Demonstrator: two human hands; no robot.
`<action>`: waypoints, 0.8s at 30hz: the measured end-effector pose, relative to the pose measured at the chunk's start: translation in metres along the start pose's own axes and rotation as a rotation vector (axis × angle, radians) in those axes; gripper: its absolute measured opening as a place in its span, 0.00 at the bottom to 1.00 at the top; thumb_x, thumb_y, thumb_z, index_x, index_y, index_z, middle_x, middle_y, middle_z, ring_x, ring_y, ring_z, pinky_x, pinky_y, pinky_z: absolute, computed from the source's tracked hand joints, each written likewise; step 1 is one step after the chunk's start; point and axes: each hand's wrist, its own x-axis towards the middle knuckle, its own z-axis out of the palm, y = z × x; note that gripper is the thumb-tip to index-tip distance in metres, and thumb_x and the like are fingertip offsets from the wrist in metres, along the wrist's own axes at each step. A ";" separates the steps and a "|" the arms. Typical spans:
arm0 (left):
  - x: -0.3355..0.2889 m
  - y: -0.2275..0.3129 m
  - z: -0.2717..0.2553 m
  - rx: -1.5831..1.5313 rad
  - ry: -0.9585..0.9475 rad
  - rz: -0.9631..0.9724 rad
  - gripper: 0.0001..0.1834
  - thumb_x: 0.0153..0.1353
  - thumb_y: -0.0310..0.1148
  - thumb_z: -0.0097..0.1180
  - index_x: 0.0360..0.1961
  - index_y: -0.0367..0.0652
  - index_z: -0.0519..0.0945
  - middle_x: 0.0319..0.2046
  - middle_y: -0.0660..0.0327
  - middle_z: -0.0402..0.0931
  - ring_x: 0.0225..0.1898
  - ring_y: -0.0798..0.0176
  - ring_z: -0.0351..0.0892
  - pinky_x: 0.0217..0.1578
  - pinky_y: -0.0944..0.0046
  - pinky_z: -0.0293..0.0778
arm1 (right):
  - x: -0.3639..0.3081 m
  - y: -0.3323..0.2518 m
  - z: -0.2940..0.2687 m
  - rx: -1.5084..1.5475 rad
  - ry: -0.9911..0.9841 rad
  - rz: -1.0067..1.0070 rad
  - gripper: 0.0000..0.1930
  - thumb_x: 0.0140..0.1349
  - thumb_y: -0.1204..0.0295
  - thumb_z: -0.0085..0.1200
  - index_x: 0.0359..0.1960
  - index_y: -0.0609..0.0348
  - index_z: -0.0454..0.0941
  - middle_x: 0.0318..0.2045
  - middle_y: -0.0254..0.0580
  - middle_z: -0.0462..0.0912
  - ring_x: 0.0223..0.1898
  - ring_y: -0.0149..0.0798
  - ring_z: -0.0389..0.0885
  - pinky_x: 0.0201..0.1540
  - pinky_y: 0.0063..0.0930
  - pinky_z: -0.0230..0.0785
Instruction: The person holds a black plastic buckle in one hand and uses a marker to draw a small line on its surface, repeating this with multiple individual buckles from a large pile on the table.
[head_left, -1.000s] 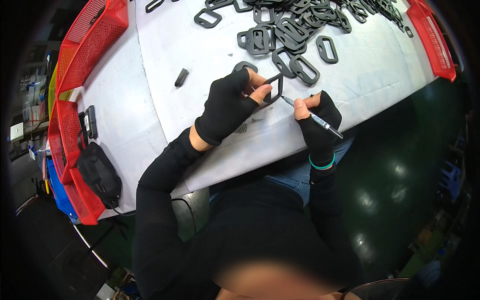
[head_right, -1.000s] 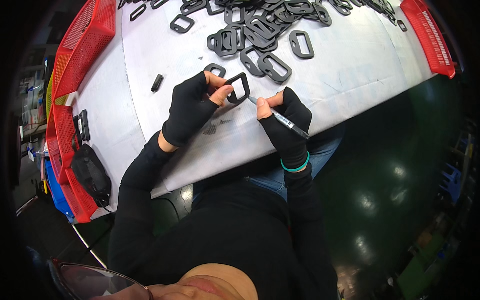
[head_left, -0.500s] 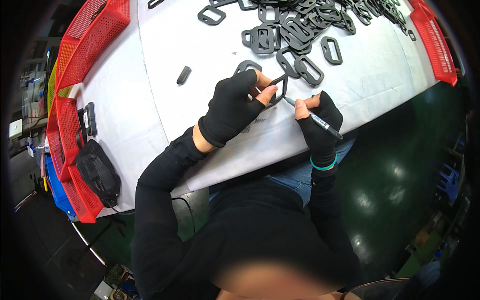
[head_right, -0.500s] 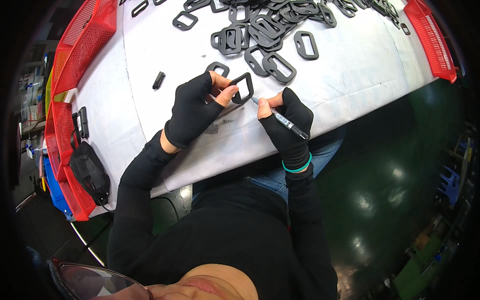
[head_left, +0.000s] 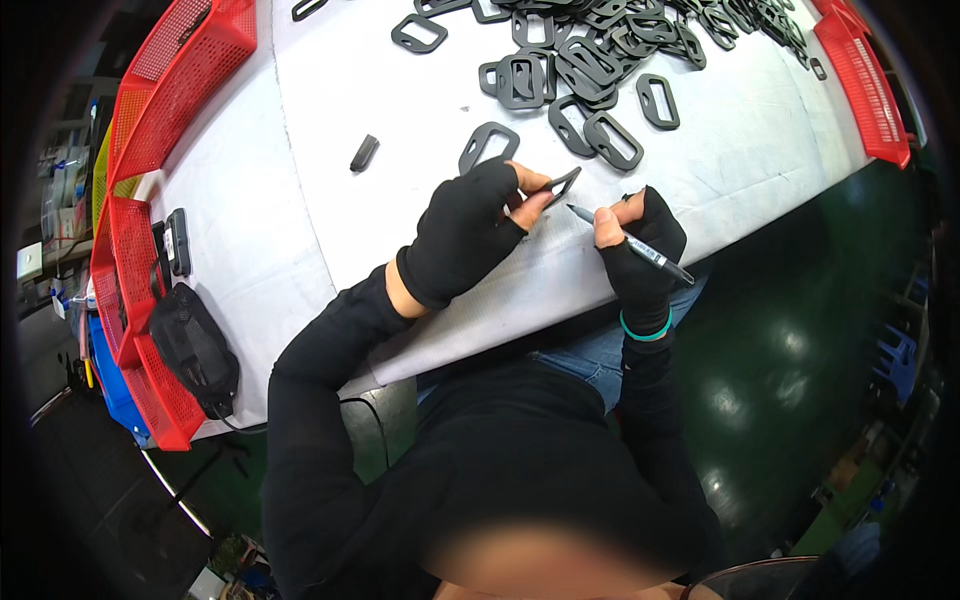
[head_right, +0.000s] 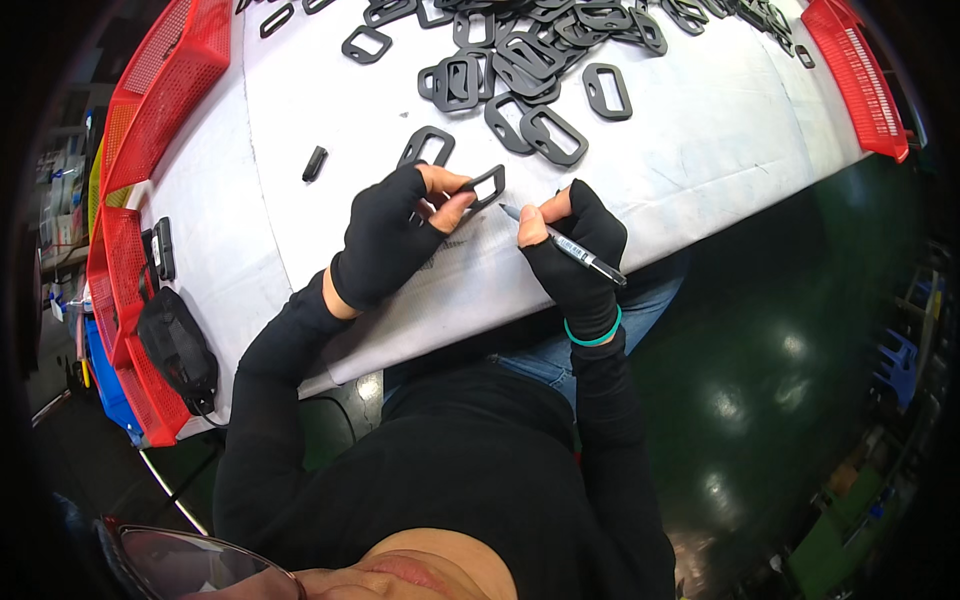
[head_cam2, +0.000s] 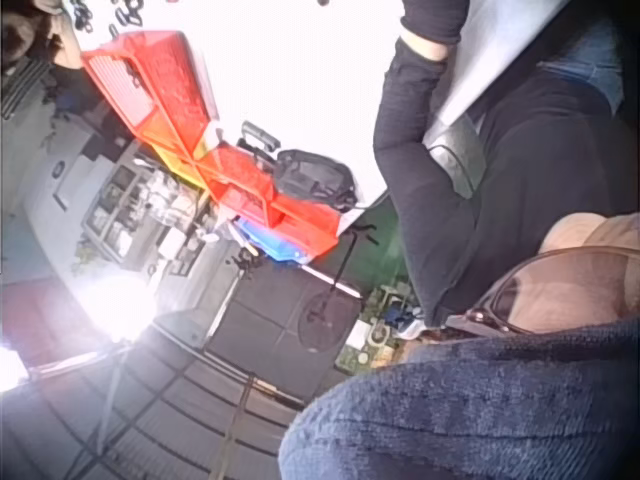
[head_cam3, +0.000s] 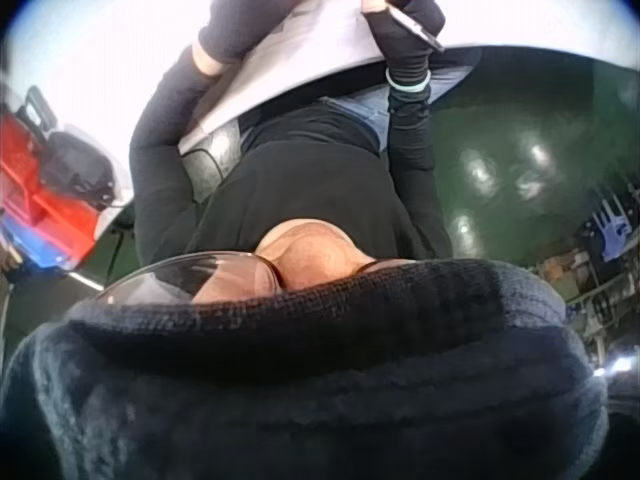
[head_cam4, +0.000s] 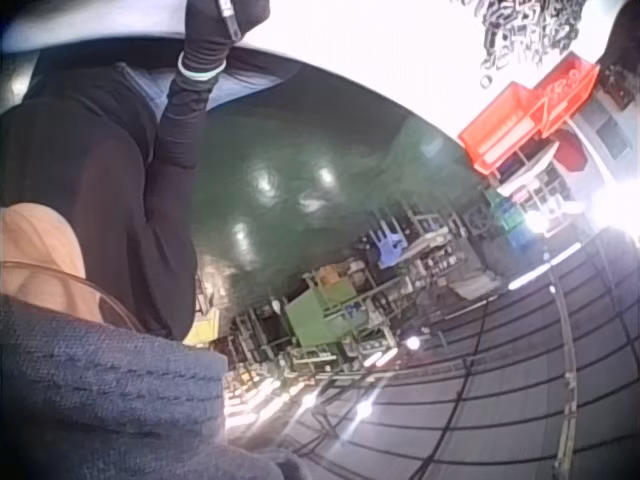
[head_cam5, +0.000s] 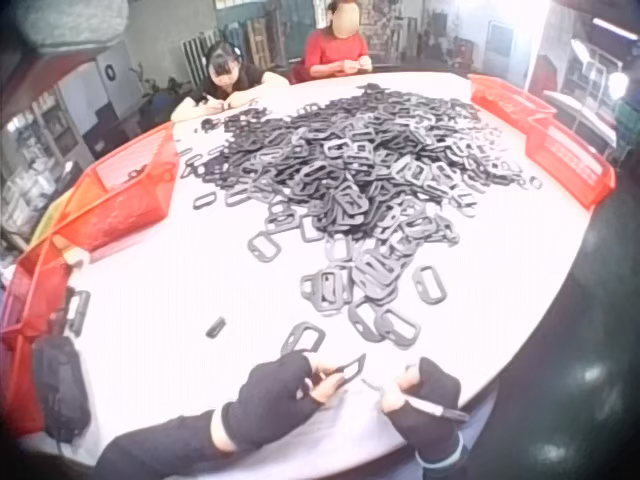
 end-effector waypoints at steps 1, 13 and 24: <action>-0.002 -0.001 0.001 0.024 0.006 0.069 0.08 0.53 0.26 0.62 0.34 0.40 0.78 0.26 0.62 0.79 0.23 0.70 0.77 0.25 0.72 0.71 | -0.001 0.002 0.000 0.000 0.000 0.000 0.10 0.51 0.74 0.59 0.20 0.64 0.70 0.13 0.33 0.72 0.17 0.22 0.70 0.20 0.18 0.62; -0.019 -0.005 -0.003 0.171 -0.195 0.259 0.17 0.47 0.19 0.59 0.40 0.42 0.75 0.33 0.59 0.78 0.26 0.60 0.78 0.25 0.67 0.73 | -0.004 0.005 -0.009 0.189 0.025 0.047 0.09 0.52 0.74 0.52 0.21 0.60 0.63 0.13 0.35 0.67 0.16 0.26 0.66 0.21 0.19 0.61; 0.009 -0.015 -0.030 0.254 -0.331 0.433 0.16 0.48 0.22 0.54 0.41 0.44 0.76 0.40 0.60 0.76 0.30 0.58 0.79 0.26 0.66 0.75 | 0.020 -0.009 -0.006 0.083 -0.014 0.303 0.12 0.56 0.71 0.58 0.22 0.60 0.68 0.13 0.33 0.72 0.15 0.22 0.69 0.19 0.16 0.61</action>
